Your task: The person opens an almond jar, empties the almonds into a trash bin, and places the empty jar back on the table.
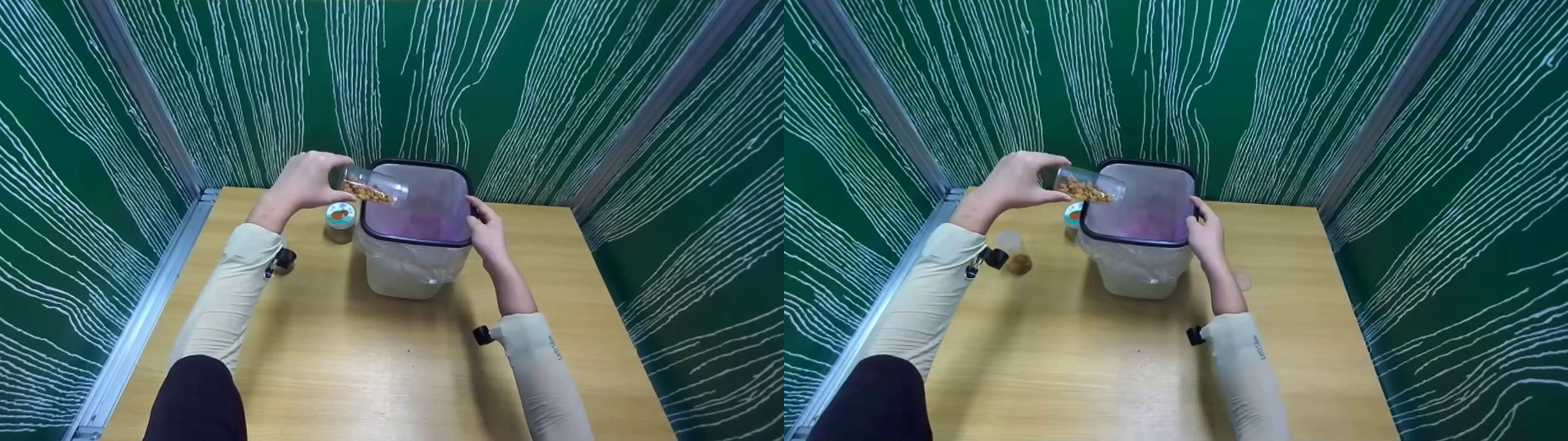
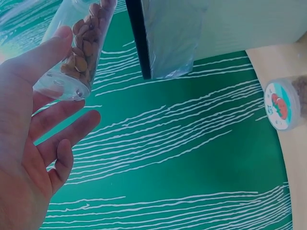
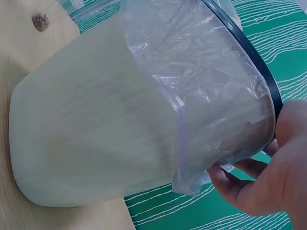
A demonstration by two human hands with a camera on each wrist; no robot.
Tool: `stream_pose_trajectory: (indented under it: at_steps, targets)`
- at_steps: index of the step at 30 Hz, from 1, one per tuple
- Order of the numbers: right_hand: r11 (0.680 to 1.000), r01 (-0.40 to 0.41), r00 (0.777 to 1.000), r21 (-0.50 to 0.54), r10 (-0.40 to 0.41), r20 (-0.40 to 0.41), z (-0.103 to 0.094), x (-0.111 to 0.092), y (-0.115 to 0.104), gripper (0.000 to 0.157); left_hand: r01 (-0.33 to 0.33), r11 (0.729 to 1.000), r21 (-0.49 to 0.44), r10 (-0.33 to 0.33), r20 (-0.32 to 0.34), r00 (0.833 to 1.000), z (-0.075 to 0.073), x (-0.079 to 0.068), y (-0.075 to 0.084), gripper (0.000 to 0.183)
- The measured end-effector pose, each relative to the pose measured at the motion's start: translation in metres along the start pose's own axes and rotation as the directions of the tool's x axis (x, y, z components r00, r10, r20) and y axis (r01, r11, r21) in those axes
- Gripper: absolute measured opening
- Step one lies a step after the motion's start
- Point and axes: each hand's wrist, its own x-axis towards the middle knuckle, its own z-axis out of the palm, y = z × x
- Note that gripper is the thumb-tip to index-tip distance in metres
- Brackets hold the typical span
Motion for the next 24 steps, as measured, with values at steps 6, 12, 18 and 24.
stream_pose_trajectory:
  at_steps: [6, 12, 18, 24]
  targets:
    - [1.0, -0.004, 1.0, -0.023, 0.005, 0.028, -0.002, 0.003, -0.001, 0.047, 0.002, 1.0, -0.005, -0.002, 0.007, 1.0, 0.002, 0.001, 0.0, 0.064]
    - [0.998, 0.017, 0.997, -0.068, -0.012, 0.075, -0.004, 0.01, -0.003, 0.047, 0.011, 1.0, -0.017, -0.011, 0.013, 1.0, 0.004, 0.002, 0.0, 0.063]
    - [0.997, 0.012, 0.995, -0.073, -0.005, 0.099, -0.005, 0.014, -0.003, 0.046, -0.007, 1.0, -0.024, 0.007, 0.012, 1.0, 0.005, 0.002, 0.0, 0.061]
    - [0.999, 0.001, 0.993, -0.053, 0.005, 0.114, -0.004, 0.008, -0.01, 0.046, -0.014, 1.0, -0.017, 0.014, 0.013, 1.0, 0.005, 0.001, -0.001, 0.059]
